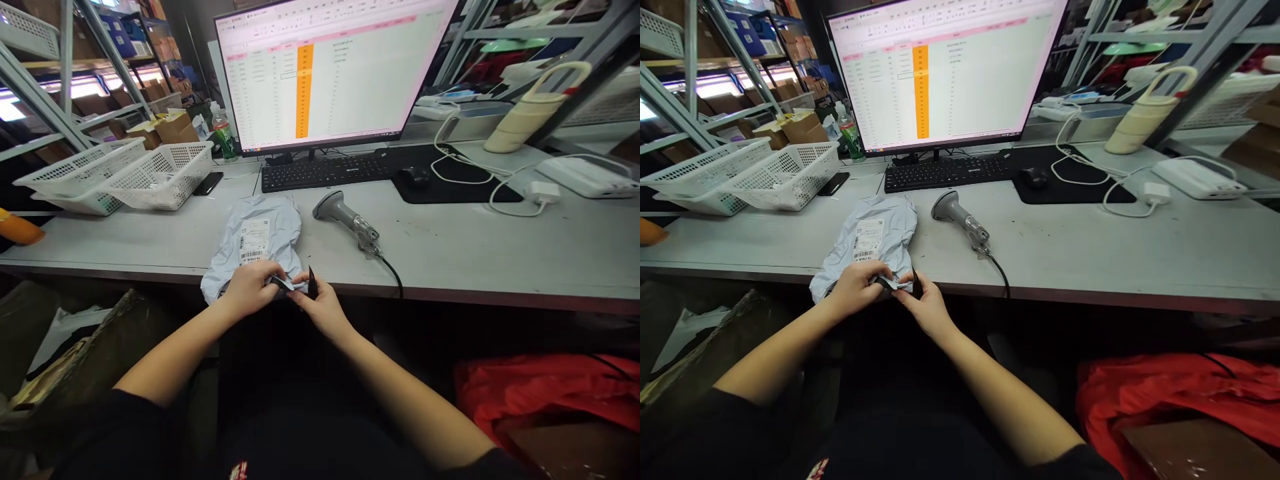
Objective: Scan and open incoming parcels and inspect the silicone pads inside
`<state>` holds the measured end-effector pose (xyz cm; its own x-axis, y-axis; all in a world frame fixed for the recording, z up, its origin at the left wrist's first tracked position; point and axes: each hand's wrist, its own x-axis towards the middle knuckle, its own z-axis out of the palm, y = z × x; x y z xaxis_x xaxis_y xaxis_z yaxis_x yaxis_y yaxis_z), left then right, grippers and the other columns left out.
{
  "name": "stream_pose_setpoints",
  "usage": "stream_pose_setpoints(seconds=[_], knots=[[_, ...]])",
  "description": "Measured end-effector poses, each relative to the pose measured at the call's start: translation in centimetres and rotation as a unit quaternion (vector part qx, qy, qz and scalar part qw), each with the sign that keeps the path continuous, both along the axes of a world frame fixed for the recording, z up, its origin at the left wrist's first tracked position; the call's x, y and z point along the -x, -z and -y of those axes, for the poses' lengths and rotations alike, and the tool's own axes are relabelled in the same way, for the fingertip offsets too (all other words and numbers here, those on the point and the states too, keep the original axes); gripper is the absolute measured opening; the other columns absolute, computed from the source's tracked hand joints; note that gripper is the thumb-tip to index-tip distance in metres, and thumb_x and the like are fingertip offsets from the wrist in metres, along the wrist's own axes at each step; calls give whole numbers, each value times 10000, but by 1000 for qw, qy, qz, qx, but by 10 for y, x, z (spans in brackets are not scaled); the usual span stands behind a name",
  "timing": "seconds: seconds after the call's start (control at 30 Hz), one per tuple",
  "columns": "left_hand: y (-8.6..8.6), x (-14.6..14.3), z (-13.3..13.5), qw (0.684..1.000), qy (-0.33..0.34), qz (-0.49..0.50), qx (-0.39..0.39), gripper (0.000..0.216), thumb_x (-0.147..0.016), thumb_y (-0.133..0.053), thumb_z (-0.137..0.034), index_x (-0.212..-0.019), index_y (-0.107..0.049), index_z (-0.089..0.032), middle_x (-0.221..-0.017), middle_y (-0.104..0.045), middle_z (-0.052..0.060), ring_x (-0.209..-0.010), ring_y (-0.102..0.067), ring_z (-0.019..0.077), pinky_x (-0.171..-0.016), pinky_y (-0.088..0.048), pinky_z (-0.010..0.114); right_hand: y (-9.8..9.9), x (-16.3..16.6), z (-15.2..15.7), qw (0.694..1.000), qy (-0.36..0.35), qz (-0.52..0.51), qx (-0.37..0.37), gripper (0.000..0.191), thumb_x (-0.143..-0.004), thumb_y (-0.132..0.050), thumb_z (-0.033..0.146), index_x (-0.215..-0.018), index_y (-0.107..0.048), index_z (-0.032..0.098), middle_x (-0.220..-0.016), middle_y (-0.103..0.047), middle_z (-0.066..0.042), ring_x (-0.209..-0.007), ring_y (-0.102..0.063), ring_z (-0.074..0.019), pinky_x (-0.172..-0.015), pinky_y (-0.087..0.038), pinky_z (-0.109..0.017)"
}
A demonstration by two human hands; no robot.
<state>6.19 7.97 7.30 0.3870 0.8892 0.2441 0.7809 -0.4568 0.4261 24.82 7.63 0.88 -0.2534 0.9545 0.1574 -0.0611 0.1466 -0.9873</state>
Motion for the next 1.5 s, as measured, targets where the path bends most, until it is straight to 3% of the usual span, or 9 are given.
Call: stream_pose_setpoints(seconds=[0.13, 0.3, 0.67, 0.77, 0.9, 1.1, 1.2, 1.37, 1.5], knots=[[-7, 4, 2, 988, 96, -118, -15, 290, -885, -544, -156, -1129, -667, -253, -899, -654, 21, -824, -633, 173, -655, -430, 260, 0, 1, -10, 1000, -3, 6, 9, 317, -739, -735, 488, -785, -591, 210, -672, -551, 20, -647, -497, -150, -657, -430, -291], [-12, 15, -3, 939, 153, -300, -68, 179, -964, -477, -216, -918, -648, -190, -790, -621, 33, -675, -588, 168, -516, -276, 275, -1, -5, -9, 998, -17, 28, -44, 292, -742, -735, 442, -723, -567, 203, -720, -575, 13, -745, -514, -167, -749, -412, -302], [-14, 33, -21, 981, 120, -95, 115, 244, -972, -431, -265, -951, -667, -204, -865, -689, 25, -828, -632, 179, -739, -440, 267, 5, -7, 2, 999, 16, 40, -31, 365, -789, -715, 489, -647, -548, 197, -622, -504, 21, -630, -425, -135, -617, -354, -278], [-10, 28, -14, 985, 108, -112, 77, 250, -942, -462, -212, -1074, -674, -230, -946, -682, 30, -865, -633, 181, -745, -450, 267, 6, -15, 0, 998, -5, 59, -34, 317, -785, -723, 473, -693, -614, 190, -662, -567, 8, -670, -484, -153, -661, -396, -292], [-9, 14, -2, 958, 180, -218, -45, 451, -939, -467, -188, -1355, -548, -341, -969, -598, 39, -798, -585, 181, -657, -417, 270, 3, -22, 3, 993, -16, 100, -60, 197, -813, -711, 384, -791, -659, 195, -746, -635, 1, -723, -548, -163, -711, -427, -295], [-27, -1, -1, 919, 241, -303, -76, 156, -840, -562, -208, -960, -661, -204, -1104, -599, 80, -891, -574, 228, -745, -456, 345, -2, -21, 9, 993, -19, 93, -69, 213, -811, -715, 388, -760, -625, 202, -713, -607, 10, -683, -525, -149, -672, -427, -281], [-37, -2, -5, 909, 280, -302, -69, 207, -825, -561, -225, -1013, -646, -215, -1254, -594, 61, -911, -588, 222, -737, -452, 348, -2, -21, 9, 995, -31, 76, -61, 256, -804, -727, 417, -746, -619, 192, -698, -588, 16, -659, -493, -133, -652, -409, -271], [-45, -3, -15, 917, 247, -312, -24, 135, -842, -522, -282, -919, -603, -208, -915, -613, 40, -708, -584, 196, -568, -358, 330, 0, -22, 8, 998, -35, 48, -31, 274, -785, -737, 413, -742, -584, 190, -694, -550, 31, -650, -454, -120, -647, -384, -263], [-47, -1, -25, 931, 243, -272, -3, 236, -850, -455, -241, -1007, -630, -216, -968, -585, 50, -746, -587, 198, -604, -387, 325, 1, -24, 9, 999, -43, 29, -6, 267, -773, -739, 385, -739, -566, 185, -683, -519, 40, -646, -435, -112, -644, -366, -260]])
